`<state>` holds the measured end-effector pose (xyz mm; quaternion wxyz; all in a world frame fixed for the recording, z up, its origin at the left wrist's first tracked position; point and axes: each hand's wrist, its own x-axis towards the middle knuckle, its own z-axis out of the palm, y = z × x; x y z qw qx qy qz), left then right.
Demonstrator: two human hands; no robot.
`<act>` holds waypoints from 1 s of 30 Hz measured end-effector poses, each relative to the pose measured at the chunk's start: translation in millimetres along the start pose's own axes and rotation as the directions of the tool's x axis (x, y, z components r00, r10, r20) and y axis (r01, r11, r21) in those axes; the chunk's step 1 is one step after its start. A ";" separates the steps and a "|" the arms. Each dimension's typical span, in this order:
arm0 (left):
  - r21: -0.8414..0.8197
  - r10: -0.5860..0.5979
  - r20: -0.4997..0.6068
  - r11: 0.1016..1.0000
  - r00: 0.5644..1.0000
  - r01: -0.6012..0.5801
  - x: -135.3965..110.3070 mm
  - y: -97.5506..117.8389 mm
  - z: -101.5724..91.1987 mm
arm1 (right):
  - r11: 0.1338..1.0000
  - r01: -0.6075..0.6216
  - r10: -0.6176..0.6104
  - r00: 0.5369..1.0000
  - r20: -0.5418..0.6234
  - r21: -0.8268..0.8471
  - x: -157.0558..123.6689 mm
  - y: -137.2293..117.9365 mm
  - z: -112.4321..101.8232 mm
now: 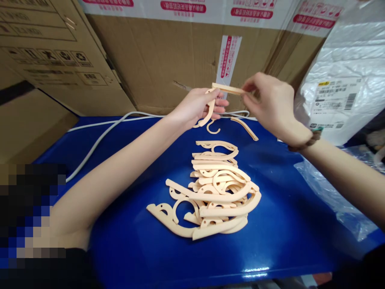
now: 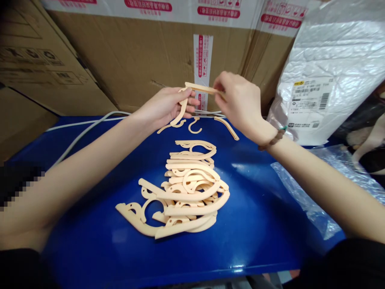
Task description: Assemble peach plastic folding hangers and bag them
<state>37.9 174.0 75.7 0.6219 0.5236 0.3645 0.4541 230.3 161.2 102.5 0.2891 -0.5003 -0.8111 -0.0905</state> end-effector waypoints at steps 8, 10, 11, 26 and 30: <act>-0.148 -0.202 0.106 0.965 0.974 0.216 -11.8 4.4 18.6 | 0.867 0.271 -0.126 0.931 0.343 -0.417 -3.3 -24.9 8.1; -0.151 -0.257 0.116 0.950 0.959 0.273 -9.9 6.7 14.0 | 0.845 0.317 -0.137 0.907 0.397 -0.431 -4.9 -24.1 7.1; -0.132 -0.276 0.126 0.947 0.953 0.292 -8.9 7.4 12.3 | 0.841 0.336 -0.146 0.895 0.421 -0.425 -5.6 -23.6 7.2; 0.876 0.139 0.138 0.445 0.981 -0.187 9.0 -31.1 -49.9 | 0.879 -0.365 0.350 0.931 0.106 0.305 3.2 64.0 28.9; 0.951 0.144 0.220 0.189 0.965 -0.245 13.3 -42.1 -82.5 | 0.943 -0.190 0.185 0.982 0.045 0.273 -26.5 73.3 15.9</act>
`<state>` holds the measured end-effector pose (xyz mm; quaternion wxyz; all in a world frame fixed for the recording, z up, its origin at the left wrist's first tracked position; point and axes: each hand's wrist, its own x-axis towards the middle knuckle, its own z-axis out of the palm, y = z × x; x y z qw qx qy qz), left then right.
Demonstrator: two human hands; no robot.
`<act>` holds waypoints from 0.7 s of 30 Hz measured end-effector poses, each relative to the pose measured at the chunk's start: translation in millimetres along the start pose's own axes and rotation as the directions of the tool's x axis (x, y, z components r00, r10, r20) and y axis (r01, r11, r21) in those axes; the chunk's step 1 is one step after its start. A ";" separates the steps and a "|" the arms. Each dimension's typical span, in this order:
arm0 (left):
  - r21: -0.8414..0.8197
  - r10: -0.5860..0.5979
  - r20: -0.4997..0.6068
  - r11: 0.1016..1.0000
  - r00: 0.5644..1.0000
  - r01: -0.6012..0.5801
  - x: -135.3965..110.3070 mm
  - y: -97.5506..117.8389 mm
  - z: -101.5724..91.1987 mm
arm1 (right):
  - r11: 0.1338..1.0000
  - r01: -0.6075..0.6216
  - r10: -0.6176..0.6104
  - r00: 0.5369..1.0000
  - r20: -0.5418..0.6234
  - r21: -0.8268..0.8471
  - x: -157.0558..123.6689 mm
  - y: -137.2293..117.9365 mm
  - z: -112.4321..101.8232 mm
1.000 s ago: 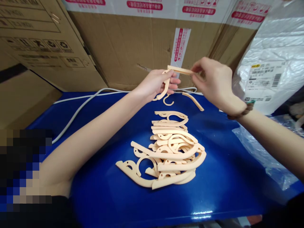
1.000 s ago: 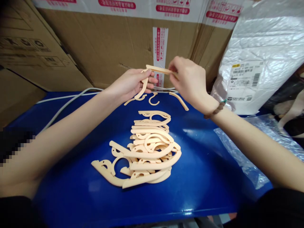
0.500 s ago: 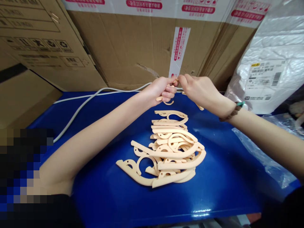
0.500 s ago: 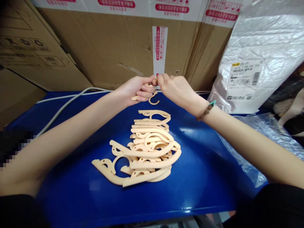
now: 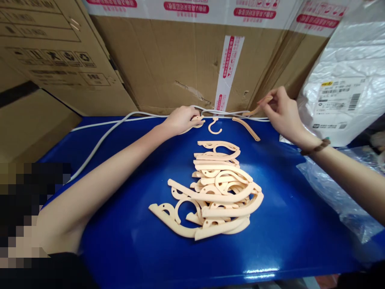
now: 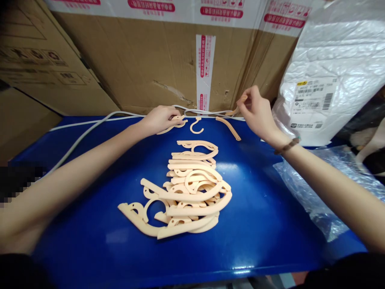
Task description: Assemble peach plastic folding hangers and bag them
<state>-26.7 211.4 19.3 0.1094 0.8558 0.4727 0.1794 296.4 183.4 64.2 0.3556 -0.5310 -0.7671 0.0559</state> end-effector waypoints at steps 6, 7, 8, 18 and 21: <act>0.011 0.135 -0.002 0.991 0.991 -0.135 -18.3 -17.8 11.3 | 0.983 0.109 -0.065 0.960 0.271 -0.151 -35.6 29.5 -9.2; 0.006 0.149 -0.004 0.989 0.989 -0.149 -20.6 -16.6 11.8 | 0.980 0.129 -0.077 0.947 0.311 -0.149 -38.0 34.6 -9.8; 0.011 0.150 -0.005 0.989 0.989 -0.150 -22.6 -14.2 12.0 | 0.979 0.141 -0.081 0.933 0.351 -0.149 -39.6 38.6 -10.0; 0.284 -0.286 -0.088 0.911 0.954 0.299 -39.3 28.6 12.3 | 0.995 0.019 0.007 0.967 0.255 -0.099 -36.4 28.6 8.1; 0.317 -0.322 -0.132 0.882 0.937 0.348 -45.0 36.6 10.2 | 0.966 -0.046 0.108 0.966 0.233 -0.255 -29.4 24.8 15.1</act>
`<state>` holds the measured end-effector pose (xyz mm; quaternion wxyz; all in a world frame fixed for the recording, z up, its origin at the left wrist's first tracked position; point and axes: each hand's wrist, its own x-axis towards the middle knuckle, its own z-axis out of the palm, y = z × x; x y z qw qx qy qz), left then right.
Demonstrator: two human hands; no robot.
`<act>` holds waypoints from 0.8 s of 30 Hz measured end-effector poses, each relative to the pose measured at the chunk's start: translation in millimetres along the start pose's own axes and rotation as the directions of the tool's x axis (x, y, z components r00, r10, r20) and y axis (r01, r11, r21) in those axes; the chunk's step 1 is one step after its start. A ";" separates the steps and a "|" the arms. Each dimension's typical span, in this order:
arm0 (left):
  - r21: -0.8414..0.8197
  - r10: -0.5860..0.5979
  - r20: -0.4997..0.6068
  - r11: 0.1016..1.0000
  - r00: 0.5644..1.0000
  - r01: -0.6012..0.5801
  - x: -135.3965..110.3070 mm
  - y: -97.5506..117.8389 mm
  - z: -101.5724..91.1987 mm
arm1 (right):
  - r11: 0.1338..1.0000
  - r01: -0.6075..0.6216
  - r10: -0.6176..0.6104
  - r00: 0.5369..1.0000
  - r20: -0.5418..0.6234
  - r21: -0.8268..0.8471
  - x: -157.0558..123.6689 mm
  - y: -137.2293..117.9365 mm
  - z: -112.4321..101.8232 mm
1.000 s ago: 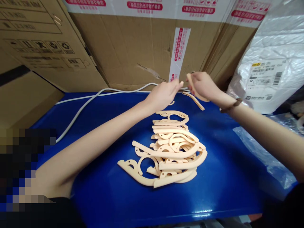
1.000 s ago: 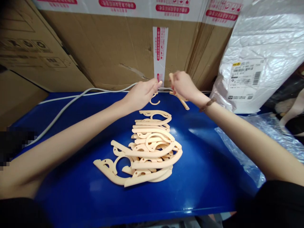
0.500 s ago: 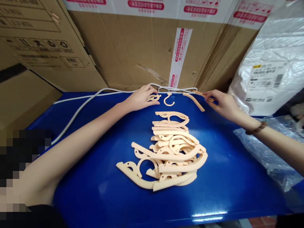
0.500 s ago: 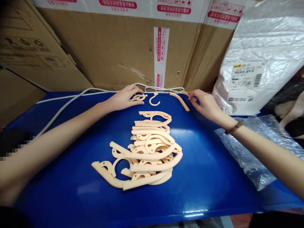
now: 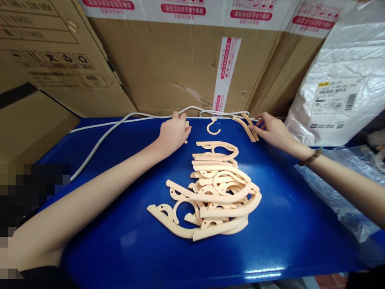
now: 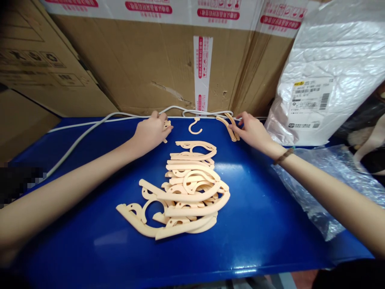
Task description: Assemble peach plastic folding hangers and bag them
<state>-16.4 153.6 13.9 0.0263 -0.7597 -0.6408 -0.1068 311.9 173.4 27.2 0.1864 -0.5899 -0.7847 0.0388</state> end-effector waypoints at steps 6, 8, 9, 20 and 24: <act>-0.082 0.327 0.000 0.942 0.945 -0.326 -9.4 13.1 -24.8 | 0.981 0.016 0.028 0.974 0.223 -0.194 -0.4 -19.2 4.3; -0.197 0.406 0.182 0.907 0.895 -0.372 -9.6 16.0 -34.3 | 0.964 -0.007 0.075 0.966 0.248 -0.267 -4.7 -28.9 4.6; -0.241 0.419 0.265 0.901 0.868 -0.361 -8.9 16.6 -37.7 | 0.951 -0.020 0.103 0.962 0.255 -0.308 -6.6 -34.1 4.4; -0.504 0.459 0.478 0.842 0.749 -0.194 17.7 6.3 -22.1 | 0.893 0.130 -0.057 0.982 0.178 -0.430 -13.0 -75.3 -6.3; -0.647 0.413 0.512 0.762 0.753 0.022 21.3 14.6 -37.0 | 0.909 0.416 -0.401 0.895 0.194 -0.042 -2.6 -89.1 -1.4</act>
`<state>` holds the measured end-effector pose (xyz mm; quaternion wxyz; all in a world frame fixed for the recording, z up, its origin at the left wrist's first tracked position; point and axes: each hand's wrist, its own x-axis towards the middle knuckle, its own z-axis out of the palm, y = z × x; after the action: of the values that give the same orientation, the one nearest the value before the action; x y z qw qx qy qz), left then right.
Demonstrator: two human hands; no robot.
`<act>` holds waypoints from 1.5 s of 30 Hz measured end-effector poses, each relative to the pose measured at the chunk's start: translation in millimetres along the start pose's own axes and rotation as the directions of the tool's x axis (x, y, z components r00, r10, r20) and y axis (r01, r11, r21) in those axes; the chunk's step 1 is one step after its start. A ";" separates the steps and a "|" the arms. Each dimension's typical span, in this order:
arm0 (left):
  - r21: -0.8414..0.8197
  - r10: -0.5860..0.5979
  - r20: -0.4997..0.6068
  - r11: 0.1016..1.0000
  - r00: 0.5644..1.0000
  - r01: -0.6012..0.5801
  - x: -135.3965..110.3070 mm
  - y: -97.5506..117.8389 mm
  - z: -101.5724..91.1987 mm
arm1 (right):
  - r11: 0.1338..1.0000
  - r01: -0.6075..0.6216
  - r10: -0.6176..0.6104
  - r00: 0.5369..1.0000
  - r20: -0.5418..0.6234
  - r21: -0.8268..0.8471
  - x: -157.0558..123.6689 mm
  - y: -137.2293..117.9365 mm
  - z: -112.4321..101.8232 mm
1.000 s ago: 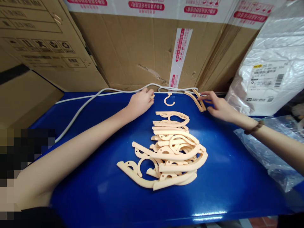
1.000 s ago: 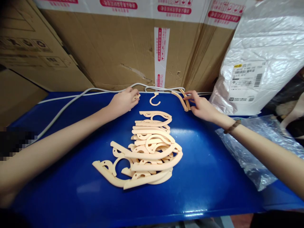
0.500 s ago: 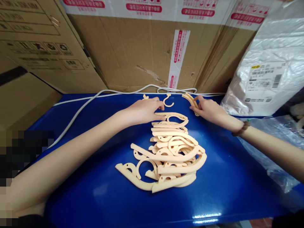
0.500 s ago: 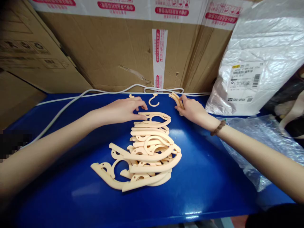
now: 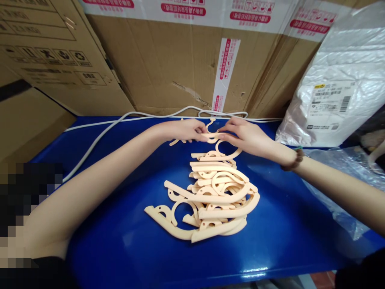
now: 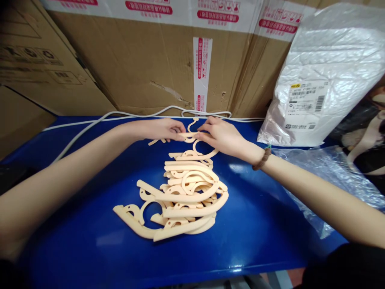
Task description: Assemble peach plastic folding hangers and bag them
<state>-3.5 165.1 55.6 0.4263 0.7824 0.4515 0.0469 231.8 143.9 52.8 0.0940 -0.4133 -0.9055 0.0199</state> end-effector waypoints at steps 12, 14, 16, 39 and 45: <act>-0.268 0.102 -0.660 0.894 0.745 -0.359 14.9 37.6 -18.7 | 0.986 -0.100 0.150 0.874 -0.463 0.131 36.7 13.3 -47.7; -0.164 0.147 -0.688 0.922 0.710 -0.350 16.1 41.7 -19.3 | 0.991 -0.104 0.056 0.901 -0.431 -0.088 36.4 10.8 -55.9; -0.034 0.223 -0.685 0.941 0.693 -0.337 15.2 44.6 -18.8 | 0.963 -0.092 -0.005 0.933 -0.361 -0.252 37.6 8.5 -59.8; 0.438 -0.258 -0.577 0.704 0.775 0.560 -16.0 -18.1 -3.0 | 0.584 -0.089 0.447 0.865 -0.228 0.807 32.0 3.8 -72.8; 0.299 -0.258 -0.436 0.862 0.862 0.409 -25.0 -23.6 1.8 | 0.406 0.032 0.561 0.780 -0.277 0.913 38.0 -2.8 -72.3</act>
<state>-33.1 150.8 45.6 0.1716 0.7336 0.6567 0.0335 218.8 167.6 130.0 0.5443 -0.4345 -0.6069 0.3829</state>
